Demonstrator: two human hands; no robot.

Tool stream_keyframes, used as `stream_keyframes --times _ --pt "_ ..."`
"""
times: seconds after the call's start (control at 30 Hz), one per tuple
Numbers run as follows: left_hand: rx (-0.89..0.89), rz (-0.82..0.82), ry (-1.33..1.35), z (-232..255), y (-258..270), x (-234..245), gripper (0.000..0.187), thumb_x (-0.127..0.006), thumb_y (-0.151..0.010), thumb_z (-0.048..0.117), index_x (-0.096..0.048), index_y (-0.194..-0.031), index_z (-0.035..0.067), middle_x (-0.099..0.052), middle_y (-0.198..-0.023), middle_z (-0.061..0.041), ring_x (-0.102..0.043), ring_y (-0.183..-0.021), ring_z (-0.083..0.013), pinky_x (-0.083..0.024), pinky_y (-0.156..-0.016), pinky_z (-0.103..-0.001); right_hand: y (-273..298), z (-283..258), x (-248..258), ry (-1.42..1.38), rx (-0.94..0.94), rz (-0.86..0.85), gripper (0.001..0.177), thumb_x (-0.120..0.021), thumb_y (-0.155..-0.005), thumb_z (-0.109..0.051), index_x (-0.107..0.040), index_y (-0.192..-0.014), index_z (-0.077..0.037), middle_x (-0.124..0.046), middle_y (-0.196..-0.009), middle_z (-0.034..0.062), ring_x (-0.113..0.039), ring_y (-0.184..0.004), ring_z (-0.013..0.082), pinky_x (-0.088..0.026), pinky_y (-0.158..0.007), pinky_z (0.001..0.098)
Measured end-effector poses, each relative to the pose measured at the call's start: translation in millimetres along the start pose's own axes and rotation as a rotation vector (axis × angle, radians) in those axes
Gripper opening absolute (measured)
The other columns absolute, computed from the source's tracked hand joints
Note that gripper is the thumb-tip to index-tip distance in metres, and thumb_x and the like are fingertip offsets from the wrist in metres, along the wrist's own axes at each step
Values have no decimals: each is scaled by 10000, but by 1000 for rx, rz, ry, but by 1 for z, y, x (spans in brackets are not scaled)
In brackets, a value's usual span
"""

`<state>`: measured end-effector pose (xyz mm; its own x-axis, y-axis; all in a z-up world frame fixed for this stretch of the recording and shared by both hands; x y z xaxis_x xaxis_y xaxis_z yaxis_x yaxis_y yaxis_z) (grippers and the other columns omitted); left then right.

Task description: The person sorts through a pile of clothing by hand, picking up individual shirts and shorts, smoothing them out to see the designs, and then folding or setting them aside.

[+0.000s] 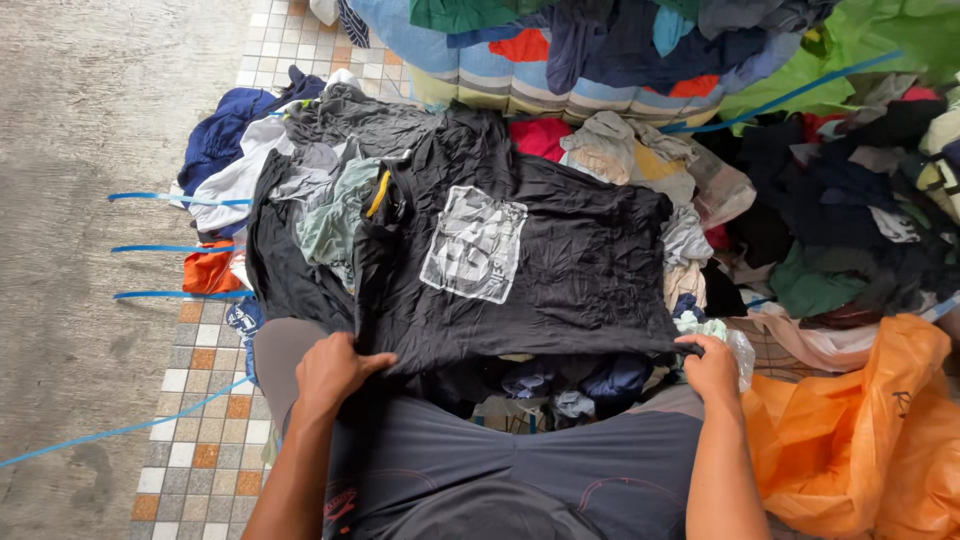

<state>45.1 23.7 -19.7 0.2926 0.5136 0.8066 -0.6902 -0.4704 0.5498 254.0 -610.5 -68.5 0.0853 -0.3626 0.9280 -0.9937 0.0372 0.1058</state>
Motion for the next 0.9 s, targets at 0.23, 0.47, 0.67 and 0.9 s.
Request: stream_keyframes --times 0.23,0.47,0.67,0.9 --pt "-119 192 842 -21 4 -27 319 -740 -1072 417 -805 -1074 105 -801 -917 -157 -762 -948 -329 -606 -808 -475 3 -10 19 -908 101 177 310 -627 -878 101 -789 -1065 -86 -792 -1255 185 -699 -1382 292 -515 -1212 392" --pt "1 323 810 -60 27 -15 280 -710 -1132 321 -750 -1109 45 -741 -886 -260 -704 -877 -345 -544 -774 -524 33 33 -4 -1130 -95 57 230 -694 -776 4 -774 -983 -57 -736 -965 104 -709 -984 243 -597 -998 381" --pt "41 77 705 -105 26 -26 327 -708 -1092 311 -835 -1194 28 -868 -966 -269 -819 -933 -388 -599 -812 -526 12 16 -16 -1000 -106 -69 193 -688 -734 -49 -784 -901 -35 -701 -794 138 -696 -781 282 -585 -765 425" --pt "-330 -84 1226 19 -44 20 389 -686 -1128 228 -738 -1438 -2 -782 -1314 -316 -771 -1153 -482 -613 -978 -584 -10 8 -20 -1335 -229 -20 218 -808 -917 -44 -817 -1120 -122 -772 -1010 116 -739 -878 261 -615 -926 414"
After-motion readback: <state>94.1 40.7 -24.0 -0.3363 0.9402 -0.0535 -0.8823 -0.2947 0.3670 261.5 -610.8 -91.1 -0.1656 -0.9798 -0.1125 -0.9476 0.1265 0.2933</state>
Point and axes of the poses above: each hand's wrist, its own y-axis away from the middle knuckle, its own x-axis out of the back of the hand, z = x × y, the point moved 8 cm from there along -y, towards the middle knuckle
